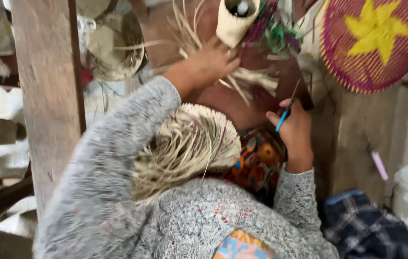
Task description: Trimming the excess straw edges from a woven circular item using scissors
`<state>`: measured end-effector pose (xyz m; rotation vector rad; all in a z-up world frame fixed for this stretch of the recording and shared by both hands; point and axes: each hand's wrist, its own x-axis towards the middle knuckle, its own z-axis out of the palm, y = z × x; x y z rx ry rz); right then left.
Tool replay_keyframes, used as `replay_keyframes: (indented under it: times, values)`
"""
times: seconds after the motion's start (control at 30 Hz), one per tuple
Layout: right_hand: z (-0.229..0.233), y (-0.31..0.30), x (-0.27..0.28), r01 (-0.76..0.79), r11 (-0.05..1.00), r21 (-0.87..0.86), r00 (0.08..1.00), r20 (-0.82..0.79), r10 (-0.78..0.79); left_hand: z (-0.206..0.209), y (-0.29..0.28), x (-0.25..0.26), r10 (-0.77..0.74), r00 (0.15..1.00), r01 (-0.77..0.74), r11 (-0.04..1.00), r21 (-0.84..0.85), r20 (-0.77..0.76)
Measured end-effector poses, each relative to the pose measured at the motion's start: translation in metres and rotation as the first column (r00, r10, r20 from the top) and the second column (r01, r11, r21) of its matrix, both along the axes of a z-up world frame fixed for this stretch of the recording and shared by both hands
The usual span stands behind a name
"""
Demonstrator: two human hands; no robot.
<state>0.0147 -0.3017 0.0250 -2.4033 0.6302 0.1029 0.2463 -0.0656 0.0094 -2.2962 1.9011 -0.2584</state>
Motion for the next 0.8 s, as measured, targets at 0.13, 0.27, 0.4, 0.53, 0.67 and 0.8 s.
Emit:
replay_keyframes:
  times: [0.13,0.27,0.4,0.53,0.67,0.8]
  values:
    - [0.025,0.023,-0.03,-0.057,0.984,0.172,0.998,0.019,0.055,0.08,0.011,-0.037,0.047,0.998,-0.05,0.995,-0.081,-0.038]
    - [0.035,0.044,-0.051,-0.092,0.814,0.574,0.969,-0.138,0.207,0.158,0.032,-0.111,-0.099,0.909,-0.039,0.946,-0.32,-0.406]
    - [-0.013,0.045,-0.083,-0.256,0.575,0.777,0.942,0.068,0.328,0.19,0.058,-0.198,-0.156,0.613,-0.162,0.934,-0.317,-0.775]
    - [-0.022,0.05,-0.091,-0.294,0.55,0.782,0.939,0.128,0.32,0.172,0.073,-0.239,0.004,0.513,-0.218,0.968,-0.126,-0.858]
    - [-0.016,0.071,-0.102,-0.41,0.538,0.737,0.903,0.244,0.354,0.119,0.084,-0.265,0.076,0.242,-0.321,0.947,-0.006,-0.967]
    - [-0.022,0.088,-0.12,-0.423,0.536,0.731,0.902,0.278,0.331,0.079,0.092,-0.289,0.238,0.225,-0.449,0.886,0.117,-0.945]
